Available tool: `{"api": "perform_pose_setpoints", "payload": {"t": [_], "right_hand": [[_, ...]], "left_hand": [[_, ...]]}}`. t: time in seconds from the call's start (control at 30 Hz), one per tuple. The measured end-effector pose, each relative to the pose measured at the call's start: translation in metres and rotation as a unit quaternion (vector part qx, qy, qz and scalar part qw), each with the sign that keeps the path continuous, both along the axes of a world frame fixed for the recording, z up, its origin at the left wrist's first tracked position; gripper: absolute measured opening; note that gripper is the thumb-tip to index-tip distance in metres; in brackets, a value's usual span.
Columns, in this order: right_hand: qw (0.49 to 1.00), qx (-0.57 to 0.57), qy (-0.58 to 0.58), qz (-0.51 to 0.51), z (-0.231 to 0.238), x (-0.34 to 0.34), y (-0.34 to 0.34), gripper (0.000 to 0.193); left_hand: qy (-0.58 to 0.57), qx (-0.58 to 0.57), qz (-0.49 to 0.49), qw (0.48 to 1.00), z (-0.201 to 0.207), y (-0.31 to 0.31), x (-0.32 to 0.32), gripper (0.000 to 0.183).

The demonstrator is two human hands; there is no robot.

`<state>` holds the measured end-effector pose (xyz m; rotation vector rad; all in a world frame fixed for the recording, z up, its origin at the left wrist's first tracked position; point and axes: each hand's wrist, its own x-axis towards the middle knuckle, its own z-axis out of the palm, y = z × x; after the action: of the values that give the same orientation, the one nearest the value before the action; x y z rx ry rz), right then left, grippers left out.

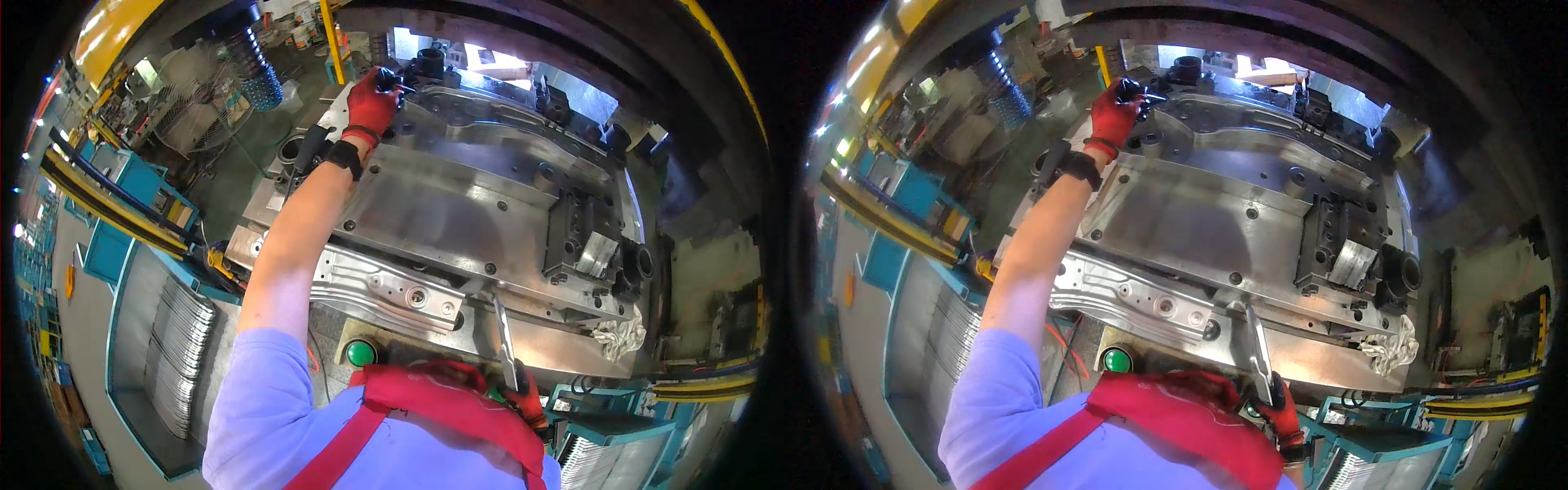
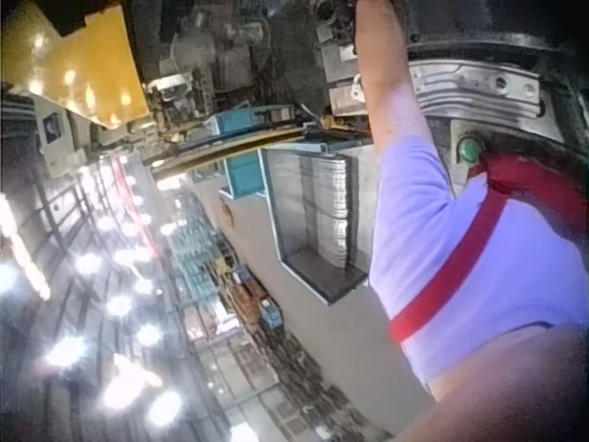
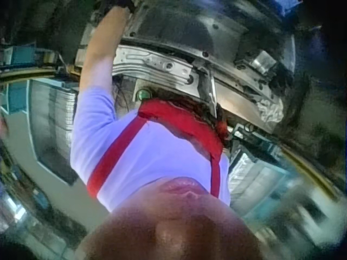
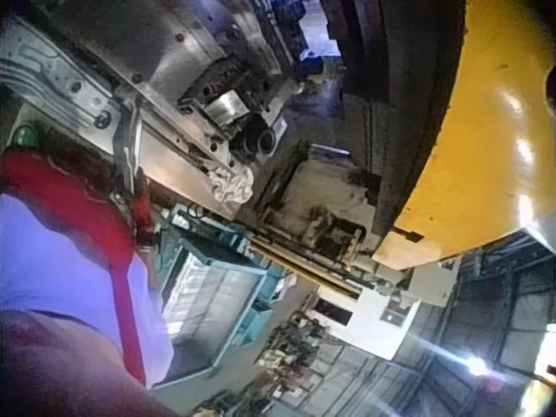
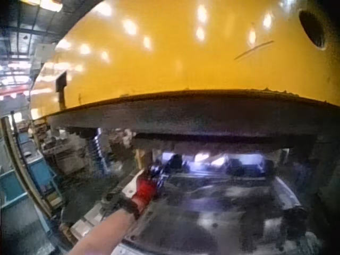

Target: Operating a stamping press to form metal parts and organizing them into storage bins.

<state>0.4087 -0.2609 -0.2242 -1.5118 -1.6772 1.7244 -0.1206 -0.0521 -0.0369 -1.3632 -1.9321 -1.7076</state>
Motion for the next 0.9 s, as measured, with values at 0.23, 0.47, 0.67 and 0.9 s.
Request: {"api": "perform_pose_setpoints", "payload": {"t": [0.23, 0.47, 0.67, 0.9], "right_hand": [[0.998, 0.048, 0.036, 0.008, 0.016, -0.012, -0.007, 0.071], [0.996, 0.040, 0.079, 0.003, -0.009, -0.007, -0.009, 0.073], [0.997, 0.000, 0.080, -0.001, -0.011, -0.007, -0.013, 0.076], [0.997, -0.034, 0.067, 0.005, -0.029, 0.003, -0.018, 0.082]], "left_hand": [[0.016, -0.091, -0.024, 0.995, 0.020, 0.012, -0.005, 0.022], [0.086, -0.093, -0.022, 0.992, 0.022, 0.023, -0.004, 0.025], [0.399, -0.203, 0.075, 0.891, 0.022, 0.042, -0.020, 0.023], [0.148, -0.234, 0.026, 0.960, -0.006, 0.058, 0.000, 0.025]]}}
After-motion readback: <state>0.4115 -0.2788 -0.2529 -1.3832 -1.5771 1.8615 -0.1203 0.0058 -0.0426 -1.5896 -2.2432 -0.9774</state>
